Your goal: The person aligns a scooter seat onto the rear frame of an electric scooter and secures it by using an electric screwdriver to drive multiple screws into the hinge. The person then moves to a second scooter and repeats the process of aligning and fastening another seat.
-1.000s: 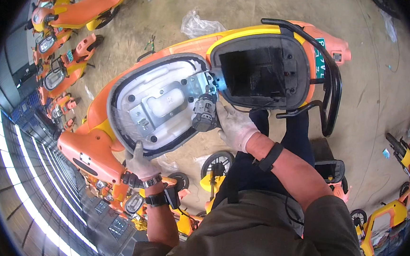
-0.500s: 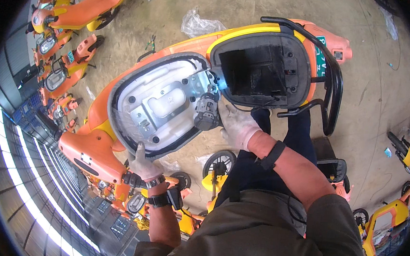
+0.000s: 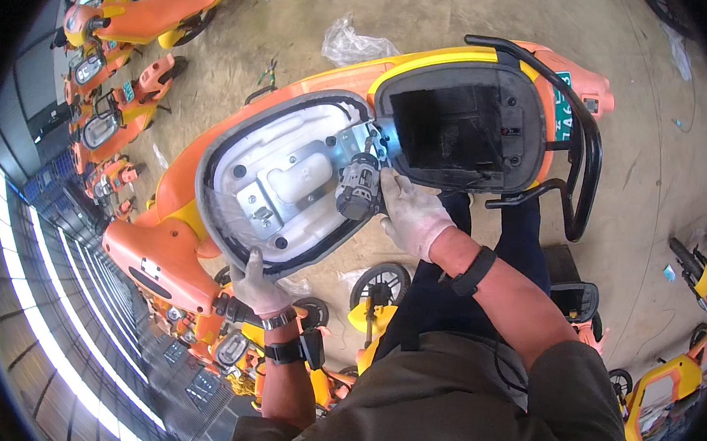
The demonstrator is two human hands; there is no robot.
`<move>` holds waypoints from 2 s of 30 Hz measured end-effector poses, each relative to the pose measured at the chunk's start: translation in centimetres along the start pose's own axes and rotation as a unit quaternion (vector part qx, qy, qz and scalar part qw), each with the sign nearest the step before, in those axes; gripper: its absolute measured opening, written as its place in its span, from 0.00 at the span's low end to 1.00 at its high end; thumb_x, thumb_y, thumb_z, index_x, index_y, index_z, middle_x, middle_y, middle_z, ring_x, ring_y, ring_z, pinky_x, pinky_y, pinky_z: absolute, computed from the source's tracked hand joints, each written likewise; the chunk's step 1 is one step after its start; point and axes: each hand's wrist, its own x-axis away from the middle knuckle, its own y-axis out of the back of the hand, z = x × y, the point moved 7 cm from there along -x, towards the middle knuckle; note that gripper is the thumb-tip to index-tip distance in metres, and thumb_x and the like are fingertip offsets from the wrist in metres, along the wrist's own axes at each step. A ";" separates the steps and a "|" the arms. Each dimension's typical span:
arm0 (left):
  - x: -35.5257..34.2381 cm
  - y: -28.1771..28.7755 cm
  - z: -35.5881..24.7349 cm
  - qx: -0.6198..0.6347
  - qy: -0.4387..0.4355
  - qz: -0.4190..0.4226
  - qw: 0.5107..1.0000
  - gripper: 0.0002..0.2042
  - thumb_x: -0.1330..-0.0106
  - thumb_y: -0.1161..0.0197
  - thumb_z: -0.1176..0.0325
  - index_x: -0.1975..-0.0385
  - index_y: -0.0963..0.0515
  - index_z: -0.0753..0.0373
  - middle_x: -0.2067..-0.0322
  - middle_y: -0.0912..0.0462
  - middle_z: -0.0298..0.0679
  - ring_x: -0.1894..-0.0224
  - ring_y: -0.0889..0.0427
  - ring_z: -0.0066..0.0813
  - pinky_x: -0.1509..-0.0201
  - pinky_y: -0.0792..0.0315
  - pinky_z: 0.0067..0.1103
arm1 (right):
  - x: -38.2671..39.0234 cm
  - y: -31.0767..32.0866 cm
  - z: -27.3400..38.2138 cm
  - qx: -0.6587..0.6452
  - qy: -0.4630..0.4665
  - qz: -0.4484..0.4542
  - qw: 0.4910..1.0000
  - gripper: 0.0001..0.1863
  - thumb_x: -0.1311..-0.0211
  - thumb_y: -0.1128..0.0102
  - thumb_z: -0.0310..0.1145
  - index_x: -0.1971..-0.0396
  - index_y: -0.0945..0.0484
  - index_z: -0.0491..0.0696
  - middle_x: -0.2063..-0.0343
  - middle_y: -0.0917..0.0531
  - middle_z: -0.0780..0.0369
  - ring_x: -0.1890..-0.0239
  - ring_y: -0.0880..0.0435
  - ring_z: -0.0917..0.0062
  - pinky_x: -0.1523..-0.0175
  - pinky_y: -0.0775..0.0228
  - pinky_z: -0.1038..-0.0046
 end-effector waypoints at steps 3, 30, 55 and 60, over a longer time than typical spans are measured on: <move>-0.1 0.3 0.2 0.010 0.000 -0.001 1.000 0.19 0.42 0.42 0.78 0.49 0.27 0.71 0.58 0.22 0.39 0.59 0.22 0.29 0.53 0.28 0.25 | -0.2 0.2 0.2 0.012 -0.007 -0.007 1.000 0.39 0.45 0.43 0.31 0.36 0.49 0.33 0.47 0.29 0.44 0.46 0.26 0.54 0.43 0.32 0.63; 2.6 -0.9 -1.9 -0.068 -0.067 0.009 0.995 0.17 0.45 0.40 0.79 0.54 0.26 0.73 0.61 0.21 0.39 0.62 0.23 0.28 0.53 0.30 0.22 | -1.5 2.1 2.2 0.083 -0.078 -0.010 0.993 0.29 0.43 0.49 0.25 0.41 0.41 0.35 0.54 0.23 0.44 0.53 0.19 0.57 0.52 0.25 0.64; 2.8 -2.0 -2.5 -0.204 -0.009 0.004 0.979 0.29 0.56 0.28 0.65 0.51 0.26 0.64 0.63 0.17 0.51 0.59 0.17 0.47 0.55 0.25 0.31 | -0.6 5.8 -3.3 0.022 -0.076 0.031 0.996 0.28 0.43 0.40 0.36 0.47 0.35 0.36 0.57 0.20 0.47 0.52 0.19 0.61 0.49 0.28 0.67; 2.2 -2.3 -3.2 -0.233 -0.043 0.010 0.971 0.29 0.56 0.28 0.63 0.51 0.26 0.61 0.64 0.17 0.50 0.60 0.18 0.49 0.56 0.24 0.32 | -1.3 8.1 0.5 -0.063 -0.038 0.008 0.997 0.16 0.41 0.41 0.28 0.53 0.26 0.39 0.66 0.18 0.62 0.66 0.22 0.80 0.58 0.27 0.74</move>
